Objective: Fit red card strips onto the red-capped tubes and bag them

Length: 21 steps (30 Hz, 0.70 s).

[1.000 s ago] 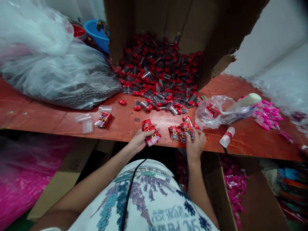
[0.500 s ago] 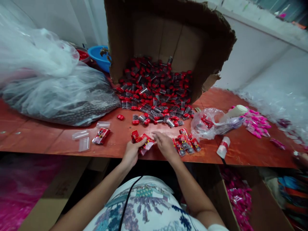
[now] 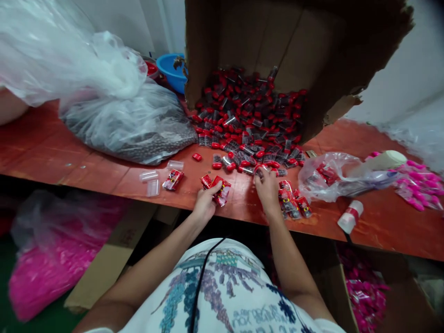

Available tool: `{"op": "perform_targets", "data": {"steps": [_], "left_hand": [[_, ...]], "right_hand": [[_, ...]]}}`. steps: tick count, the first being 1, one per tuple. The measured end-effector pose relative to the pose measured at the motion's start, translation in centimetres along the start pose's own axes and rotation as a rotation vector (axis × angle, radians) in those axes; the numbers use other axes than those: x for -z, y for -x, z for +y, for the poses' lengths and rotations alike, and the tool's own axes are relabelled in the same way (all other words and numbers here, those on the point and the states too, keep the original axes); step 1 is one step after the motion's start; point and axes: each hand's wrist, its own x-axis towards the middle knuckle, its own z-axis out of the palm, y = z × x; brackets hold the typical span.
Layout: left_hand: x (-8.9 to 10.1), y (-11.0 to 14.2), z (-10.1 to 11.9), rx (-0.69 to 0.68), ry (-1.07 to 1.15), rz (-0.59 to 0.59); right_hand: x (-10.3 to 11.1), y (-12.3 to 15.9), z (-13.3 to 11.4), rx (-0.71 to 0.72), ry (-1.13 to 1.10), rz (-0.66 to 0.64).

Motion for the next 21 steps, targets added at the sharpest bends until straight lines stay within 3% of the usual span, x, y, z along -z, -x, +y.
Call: {"op": "perform_targets", "data": {"steps": [4,7,10,17,21], "left_hand": [[-0.2,-0.2,-0.1,-0.006,0.056,-0.014],[-0.5,-0.2,-0.5,0.011,0.067,-0.032],[-0.8,-0.3,-1.0,0.010,0.070,-0.042],[-1.2,0.0,-1.2,-0.005,0.064,-0.029],[-1.2,0.4,-1.1,-0.066,0.039,-0.043]], "right_hand": [[0.9,5.5,-1.8,-0.043,-0.454,-0.065],[1.2,8.5,-3.2,-0.070,-0.634,-0.095],[1.2,9.8,-3.6,-0.032,-0.659,-0.083],[0.4,9.7,-2.8,0.127,-0.539,-0.090],[0.4,9.7,-2.9,0.102,-0.588,-0.173]]}}
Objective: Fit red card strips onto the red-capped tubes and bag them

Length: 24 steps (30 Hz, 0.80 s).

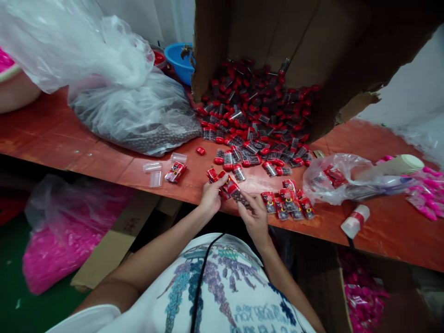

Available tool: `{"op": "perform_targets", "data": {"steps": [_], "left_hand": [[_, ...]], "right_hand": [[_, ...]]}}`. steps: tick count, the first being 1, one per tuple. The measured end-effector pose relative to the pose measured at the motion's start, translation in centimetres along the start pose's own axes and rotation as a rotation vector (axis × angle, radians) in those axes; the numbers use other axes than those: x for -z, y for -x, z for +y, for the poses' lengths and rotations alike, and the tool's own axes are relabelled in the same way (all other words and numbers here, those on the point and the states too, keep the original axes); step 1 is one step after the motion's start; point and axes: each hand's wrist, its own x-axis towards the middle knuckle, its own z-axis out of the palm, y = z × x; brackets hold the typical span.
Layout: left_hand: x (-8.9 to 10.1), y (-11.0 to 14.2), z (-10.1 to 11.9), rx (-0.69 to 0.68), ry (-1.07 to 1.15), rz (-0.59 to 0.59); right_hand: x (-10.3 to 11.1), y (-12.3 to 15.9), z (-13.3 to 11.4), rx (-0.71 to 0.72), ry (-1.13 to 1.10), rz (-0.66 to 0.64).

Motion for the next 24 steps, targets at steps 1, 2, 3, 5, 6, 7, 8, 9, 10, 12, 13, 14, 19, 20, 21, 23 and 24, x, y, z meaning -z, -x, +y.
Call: {"op": "perform_targets", "data": {"steps": [1,2,3,5,6,7,8,9,10,12,13,14,19,20,21,23,24], "left_hand": [[0.0,0.1,0.0,-0.017,-0.006,-0.007],[0.0,0.1,0.0,-0.031,-0.013,-0.012],[0.0,0.2,0.0,-0.043,-0.021,-0.015],[0.1,0.2,-0.1,-0.065,-0.035,-0.023],[0.1,0.3,-0.1,-0.076,-0.041,-0.030],[0.2,0.3,-0.1,-0.088,-0.046,-0.042],[0.2,0.3,-0.2,-0.103,-0.051,-0.057],[0.3,0.3,-0.2,-0.119,-0.059,-0.076],[0.4,0.4,-0.1,-0.133,-0.070,-0.095],[0.5,0.6,-0.1,-0.139,-0.105,-0.143],[0.6,0.7,-0.1,-0.129,-0.128,-0.171],[0.7,0.8,-0.1,-0.114,-0.151,-0.199],[1.0,1.2,0.1,-0.081,-0.240,-0.292],[1.0,1.3,0.3,-0.085,-0.252,-0.307],[1.0,1.4,0.5,-0.084,-0.267,-0.328],[0.9,1.7,1.0,-0.068,-0.302,-0.377],[0.9,1.8,1.3,-0.055,-0.325,-0.401]], "right_hand": [[0.1,0.0,-0.1,-0.021,-0.019,-0.011],[0.2,-0.1,-0.2,-0.037,-0.029,-0.017],[0.3,-0.1,-0.2,-0.043,-0.029,-0.019],[0.6,-0.2,-0.4,-0.036,-0.014,-0.022],[0.7,-0.2,-0.5,-0.029,-0.009,-0.025],[0.8,-0.3,-0.6,-0.028,-0.012,-0.027],[0.9,-0.3,-0.6,-0.036,-0.026,-0.025],[0.9,-0.3,-0.7,-0.054,-0.051,-0.016],[0.9,-0.3,-0.7,-0.081,-0.087,-0.007],[0.8,-0.4,-0.5,-0.142,-0.178,0.004],[0.7,-0.4,-0.5,-0.166,-0.221,0.006],[0.6,-0.4,-0.3,-0.183,-0.254,0.005],[0.5,-0.1,0.1,-0.186,-0.265,0.058],[0.4,-0.1,0.2,-0.189,-0.268,0.069],[0.4,0.0,0.3,-0.203,-0.286,0.075],[0.3,0.1,0.4,-0.265,-0.372,0.062],[0.3,0.2,0.5,-0.305,-0.427,0.050]]}}
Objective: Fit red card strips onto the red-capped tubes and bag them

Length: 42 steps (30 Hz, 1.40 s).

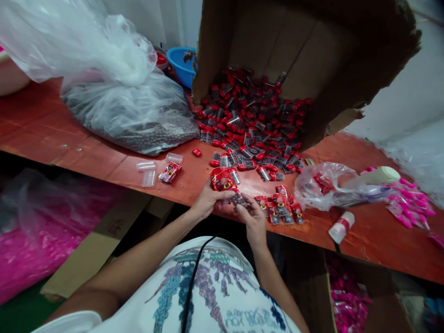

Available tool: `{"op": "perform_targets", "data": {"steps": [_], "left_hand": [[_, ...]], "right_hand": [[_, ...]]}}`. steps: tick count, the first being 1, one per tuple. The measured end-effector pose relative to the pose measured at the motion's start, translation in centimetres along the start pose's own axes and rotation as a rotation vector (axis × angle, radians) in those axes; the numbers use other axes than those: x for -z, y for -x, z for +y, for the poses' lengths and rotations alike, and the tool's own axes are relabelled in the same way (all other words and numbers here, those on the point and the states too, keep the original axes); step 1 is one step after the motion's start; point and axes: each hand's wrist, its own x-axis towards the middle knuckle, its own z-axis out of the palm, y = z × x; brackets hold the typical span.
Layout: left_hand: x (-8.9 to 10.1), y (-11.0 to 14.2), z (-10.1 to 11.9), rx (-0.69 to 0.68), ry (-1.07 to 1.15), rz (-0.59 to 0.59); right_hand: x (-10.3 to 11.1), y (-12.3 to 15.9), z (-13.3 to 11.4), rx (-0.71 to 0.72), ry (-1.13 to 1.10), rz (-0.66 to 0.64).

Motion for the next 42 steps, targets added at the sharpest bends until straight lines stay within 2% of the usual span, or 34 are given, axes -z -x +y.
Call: {"op": "perform_targets", "data": {"steps": [3,8,13,17,19,24,30,37,42], "left_hand": [[-0.2,0.4,0.7,0.029,-0.058,-0.049],[-0.8,0.8,1.0,0.093,-0.117,-0.018],[-0.9,0.8,1.1,0.105,-0.168,-0.015],[-1.1,0.8,0.9,0.021,-0.191,0.077],[-1.1,0.9,0.8,0.004,-0.191,0.091],[-1.1,1.2,0.7,0.059,-0.194,0.011],[-1.0,1.4,0.7,0.128,-0.167,-0.061],[-0.6,1.4,-0.5,0.141,-0.202,-0.034],[-0.3,1.0,-0.6,0.163,-0.165,-0.030]], "right_hand": [[0.0,0.1,0.1,-0.063,-0.085,-0.005],[-0.2,0.3,-0.1,0.052,0.008,0.037],[-0.1,0.3,0.4,-0.107,-0.158,-0.016],[0.2,0.2,0.4,0.033,-0.009,0.000],[0.2,0.2,0.3,0.051,0.019,0.018],[-0.1,0.3,0.2,-0.144,-0.243,0.031],[-0.1,0.2,0.0,-0.231,-0.369,0.013],[-0.2,0.3,0.2,-0.053,-0.127,-0.004],[0.1,-0.1,0.2,-0.112,-0.199,-0.037]]}}
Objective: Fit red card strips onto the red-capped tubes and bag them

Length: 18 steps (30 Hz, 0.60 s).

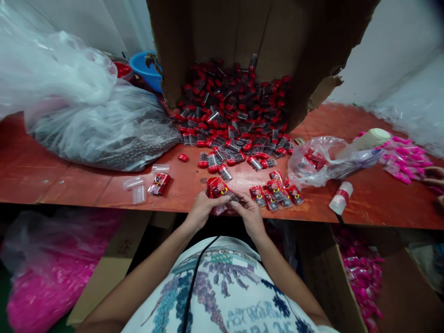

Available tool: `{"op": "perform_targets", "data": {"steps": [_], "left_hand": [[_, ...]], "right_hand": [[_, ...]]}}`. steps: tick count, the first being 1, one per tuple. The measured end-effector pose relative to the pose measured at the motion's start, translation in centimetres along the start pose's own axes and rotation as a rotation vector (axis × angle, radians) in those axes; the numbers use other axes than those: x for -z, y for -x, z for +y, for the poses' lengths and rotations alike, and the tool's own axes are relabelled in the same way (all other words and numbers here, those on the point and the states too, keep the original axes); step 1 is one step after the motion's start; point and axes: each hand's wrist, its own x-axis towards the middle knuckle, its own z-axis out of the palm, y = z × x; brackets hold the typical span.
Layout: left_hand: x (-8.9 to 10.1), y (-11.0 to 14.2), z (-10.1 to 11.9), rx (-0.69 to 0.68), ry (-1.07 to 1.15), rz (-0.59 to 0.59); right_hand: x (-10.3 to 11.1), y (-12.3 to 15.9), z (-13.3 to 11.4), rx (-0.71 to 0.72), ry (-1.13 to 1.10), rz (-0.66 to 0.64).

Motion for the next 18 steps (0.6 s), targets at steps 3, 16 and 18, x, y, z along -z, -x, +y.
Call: {"op": "perform_targets", "data": {"steps": [3,16,18], "left_hand": [[0.2,-0.2,0.2,-0.008,0.050,0.044],[-1.0,-0.4,-1.4,0.055,0.021,-0.031],[-1.3,-0.4,-1.6,0.080,-0.003,-0.058]], "right_hand": [[0.3,-0.4,0.0,-0.014,-0.041,0.035],[1.3,-0.2,0.1,-0.011,-0.046,0.120],[1.8,-0.1,0.1,-0.017,-0.026,0.115]]}}
